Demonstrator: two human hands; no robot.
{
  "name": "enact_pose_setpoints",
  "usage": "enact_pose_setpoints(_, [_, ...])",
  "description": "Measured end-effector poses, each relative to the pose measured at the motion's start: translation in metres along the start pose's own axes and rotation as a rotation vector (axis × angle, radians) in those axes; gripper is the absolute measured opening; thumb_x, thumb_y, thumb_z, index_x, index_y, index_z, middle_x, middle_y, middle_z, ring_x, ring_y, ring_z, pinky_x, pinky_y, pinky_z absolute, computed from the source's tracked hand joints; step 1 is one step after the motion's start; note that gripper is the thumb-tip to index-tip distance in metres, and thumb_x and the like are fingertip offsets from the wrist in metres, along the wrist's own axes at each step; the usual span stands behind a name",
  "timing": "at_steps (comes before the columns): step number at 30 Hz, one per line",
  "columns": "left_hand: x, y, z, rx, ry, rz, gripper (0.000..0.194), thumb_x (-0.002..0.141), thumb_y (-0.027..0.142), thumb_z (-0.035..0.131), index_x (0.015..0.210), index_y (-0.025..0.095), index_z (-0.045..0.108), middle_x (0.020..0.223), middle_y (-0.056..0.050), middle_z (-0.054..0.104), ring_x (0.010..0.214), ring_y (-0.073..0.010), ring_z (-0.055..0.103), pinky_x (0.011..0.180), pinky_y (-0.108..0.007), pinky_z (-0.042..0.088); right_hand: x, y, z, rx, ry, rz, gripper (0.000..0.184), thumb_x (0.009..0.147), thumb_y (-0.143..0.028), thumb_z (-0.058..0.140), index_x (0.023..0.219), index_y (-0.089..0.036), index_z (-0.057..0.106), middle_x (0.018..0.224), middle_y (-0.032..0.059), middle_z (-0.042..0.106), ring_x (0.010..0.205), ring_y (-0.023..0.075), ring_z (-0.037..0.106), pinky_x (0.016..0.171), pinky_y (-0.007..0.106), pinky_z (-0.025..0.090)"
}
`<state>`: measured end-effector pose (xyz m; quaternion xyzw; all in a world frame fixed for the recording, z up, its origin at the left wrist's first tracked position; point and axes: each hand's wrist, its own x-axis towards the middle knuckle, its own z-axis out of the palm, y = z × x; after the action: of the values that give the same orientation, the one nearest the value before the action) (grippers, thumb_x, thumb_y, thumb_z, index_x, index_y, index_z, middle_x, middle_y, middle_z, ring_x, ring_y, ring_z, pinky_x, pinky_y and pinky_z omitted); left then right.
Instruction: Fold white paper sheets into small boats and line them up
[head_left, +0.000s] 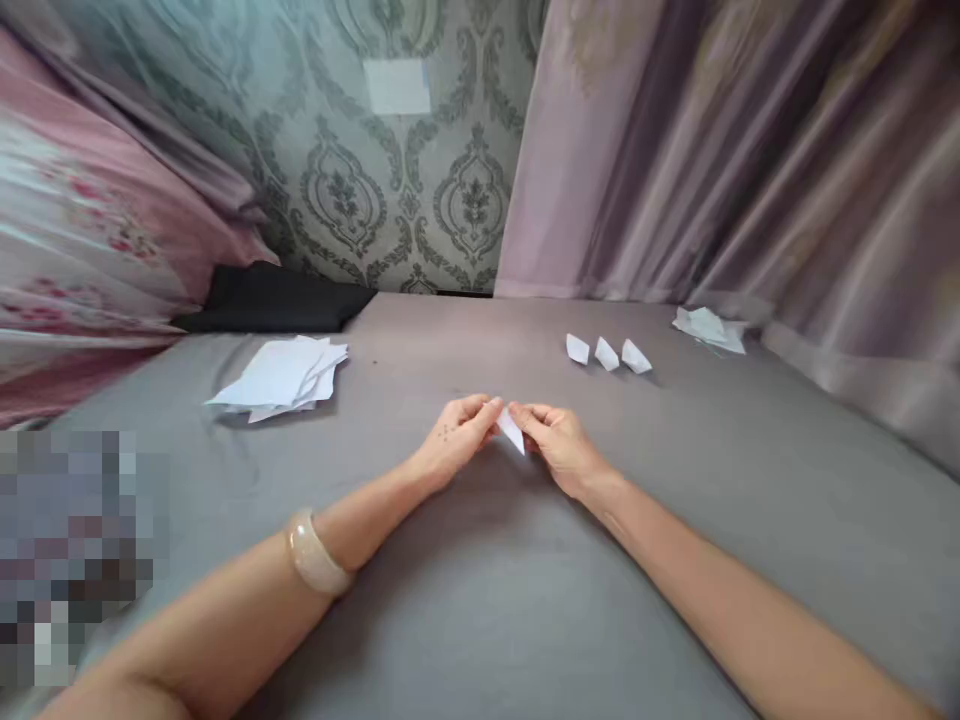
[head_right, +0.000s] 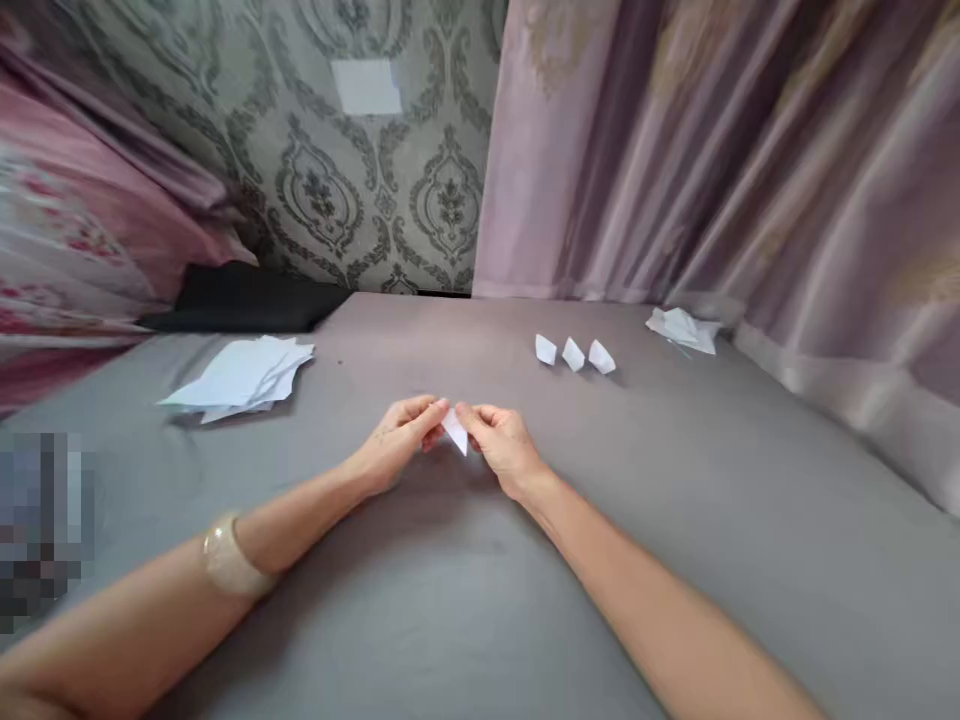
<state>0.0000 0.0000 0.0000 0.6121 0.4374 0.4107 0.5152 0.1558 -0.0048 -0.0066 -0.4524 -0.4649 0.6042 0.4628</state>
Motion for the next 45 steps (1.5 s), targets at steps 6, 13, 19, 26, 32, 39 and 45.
enact_pose_setpoints(6, [-0.001,0.001,0.001,-0.017,0.140,0.050,0.038,0.085,0.043,0.048,0.058,0.017,0.044,0.054,0.004,0.039,0.052,-0.0085,0.035,0.052,-0.023,0.028,-0.009,-0.009,0.009,0.056,-0.165,0.214,0.039,0.069,-0.054,0.071,0.073,-0.016,0.064,0.069,0.0006,0.061,0.052,0.0061,0.042,0.046,0.021,0.025])
enact_pose_setpoints(13, [-0.001,0.003,-0.001,0.018,0.132,0.008,0.040,0.085,0.048,0.049,0.061,0.016,0.049,0.057,0.003,0.046,0.053,-0.0087,0.040,0.054,-0.023,0.030,-0.005,-0.013,-0.004,-0.178,-0.155,0.050,0.036,0.073,-0.051,0.068,0.065,-0.016,0.062,0.059,-0.0010,0.059,0.048,0.0054,0.040,0.047,0.022,0.027])
enact_pose_setpoints(19, [0.001,0.005,-0.008,0.003,-0.024,-0.039,0.030,0.072,0.043,0.068,0.077,0.013,0.065,0.071,-0.001,0.060,0.065,-0.0104,0.050,0.061,-0.023,0.036,-0.005,-0.020,-0.019,-0.553,-0.319,0.019,0.031,0.080,-0.042,0.061,0.063,-0.016,0.062,0.055,-0.0007,0.060,0.045,0.0066,0.038,0.047,0.023,0.027])
enact_pose_setpoints(26, [0.004,0.003,-0.014,-0.065,-0.076,-0.143,0.027,0.068,0.039,0.072,0.077,0.013,0.067,0.064,0.001,0.058,0.056,-0.0077,0.045,0.055,-0.022,0.033,0.001,-0.018,-0.024,-0.409,-0.154,0.019,0.030,0.074,-0.046,0.067,0.067,-0.017,0.060,0.059,-0.0024,0.057,0.049,0.0066,0.041,0.048,0.023,0.029])
enact_pose_setpoints(32, [0.003,0.000,-0.012,-0.112,-0.152,-0.205,0.026,0.067,0.036,0.075,0.075,0.013,0.067,0.069,-0.003,0.064,0.059,-0.0080,0.050,0.058,-0.022,0.038,0.002,-0.019,-0.025,-0.387,-0.122,-0.014,0.034,0.071,-0.050,0.070,0.068,-0.017,0.063,0.054,-0.0026,0.057,0.047,0.0067,0.042,0.047,0.022,0.030])
enact_pose_setpoints(39, [0.008,-0.002,-0.011,-0.422,0.098,-0.204,0.026,0.061,0.032,0.082,0.073,0.012,0.072,0.069,-0.004,0.066,0.060,-0.0074,0.054,0.060,-0.021,0.043,0.002,-0.017,-0.013,-0.285,0.173,-0.260,0.032,0.077,-0.050,0.063,0.081,-0.018,0.065,0.072,0.0032,0.067,0.056,0.0109,0.052,0.052,0.025,0.040])
enact_pose_setpoints(45, [0.008,0.000,-0.009,-0.506,0.086,-0.212,0.027,0.059,0.028,0.084,0.077,0.012,0.074,0.074,-0.004,0.069,0.066,-0.0085,0.058,0.064,-0.021,0.048,-0.001,-0.011,-0.005,-0.485,0.217,-0.474,0.018,0.076,-0.037,0.065,0.081,-0.019,0.064,0.081,0.0040,0.067,0.065,0.0142,0.058,0.061,0.028,0.045])
